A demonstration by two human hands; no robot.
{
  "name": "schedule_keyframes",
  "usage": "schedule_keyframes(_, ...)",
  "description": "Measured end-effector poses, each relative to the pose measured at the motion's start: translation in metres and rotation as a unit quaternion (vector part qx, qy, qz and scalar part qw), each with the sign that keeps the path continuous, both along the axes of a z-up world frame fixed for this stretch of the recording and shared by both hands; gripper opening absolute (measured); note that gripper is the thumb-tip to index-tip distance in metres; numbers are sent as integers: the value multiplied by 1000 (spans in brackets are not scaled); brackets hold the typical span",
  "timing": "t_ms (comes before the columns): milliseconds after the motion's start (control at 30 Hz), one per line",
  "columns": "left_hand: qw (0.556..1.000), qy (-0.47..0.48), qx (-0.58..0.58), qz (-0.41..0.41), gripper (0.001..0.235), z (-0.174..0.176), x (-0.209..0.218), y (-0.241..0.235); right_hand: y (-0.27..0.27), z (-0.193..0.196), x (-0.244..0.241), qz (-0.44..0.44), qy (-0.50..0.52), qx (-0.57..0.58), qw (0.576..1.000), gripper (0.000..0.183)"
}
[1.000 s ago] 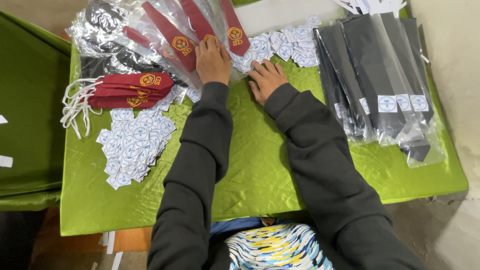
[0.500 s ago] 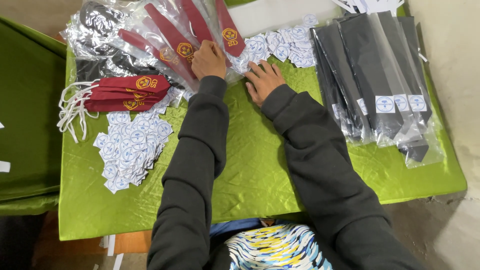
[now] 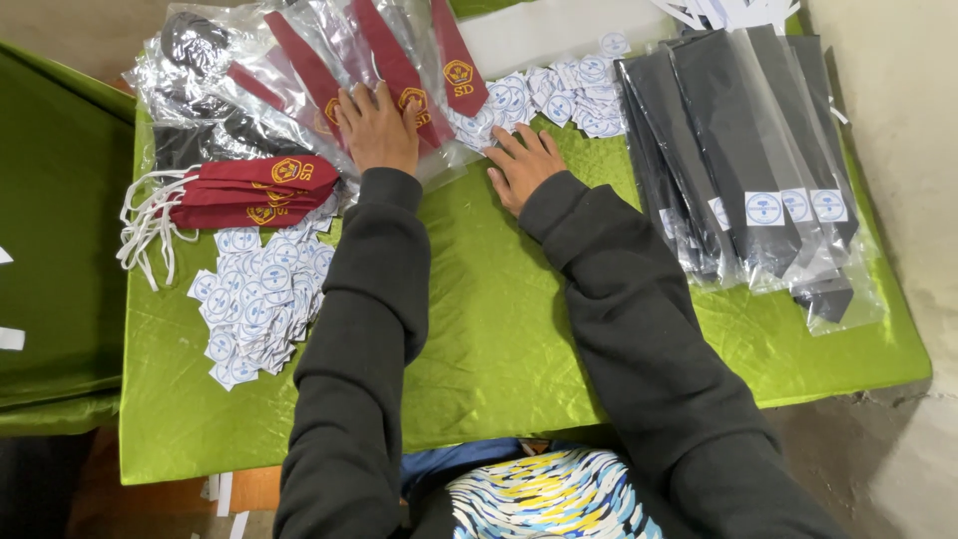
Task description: Packaging red school ties into individual plastic sleeves on a green table.
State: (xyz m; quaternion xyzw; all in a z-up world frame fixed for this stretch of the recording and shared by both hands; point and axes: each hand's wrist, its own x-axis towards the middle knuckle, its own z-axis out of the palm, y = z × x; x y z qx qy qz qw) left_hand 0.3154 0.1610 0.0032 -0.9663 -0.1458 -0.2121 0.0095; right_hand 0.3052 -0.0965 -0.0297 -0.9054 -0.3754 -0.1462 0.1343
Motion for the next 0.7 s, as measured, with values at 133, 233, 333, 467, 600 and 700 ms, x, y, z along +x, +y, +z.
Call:
schedule_keyframes(133,1000,-10,5,12,62,21,0,-4,1,-1,0,-4,-6,-1,1000,41)
schedule_keyframes(233,994,-94,-30,-38,40,28,4,-27,1,-5,0,-1,-34,6,999,37)
schedule_keyframes(333,987,-68,-144,-11,42,8,30,-42,1,-3,0,2,-41,8,999,34)
schedule_keyframes(467,972,27,-225,61,42,-4,59,-42,2,-12,5,10,-49,18,999,35)
schedule_keyframes(600,929,-31,-365,49,18,3,70,-39,3,-4,1,-2,-47,30,998,29)
schedule_keyframes(700,876,-63,-478,12,20,33,54,-48,1,4,-3,21,-91,49,994,31)
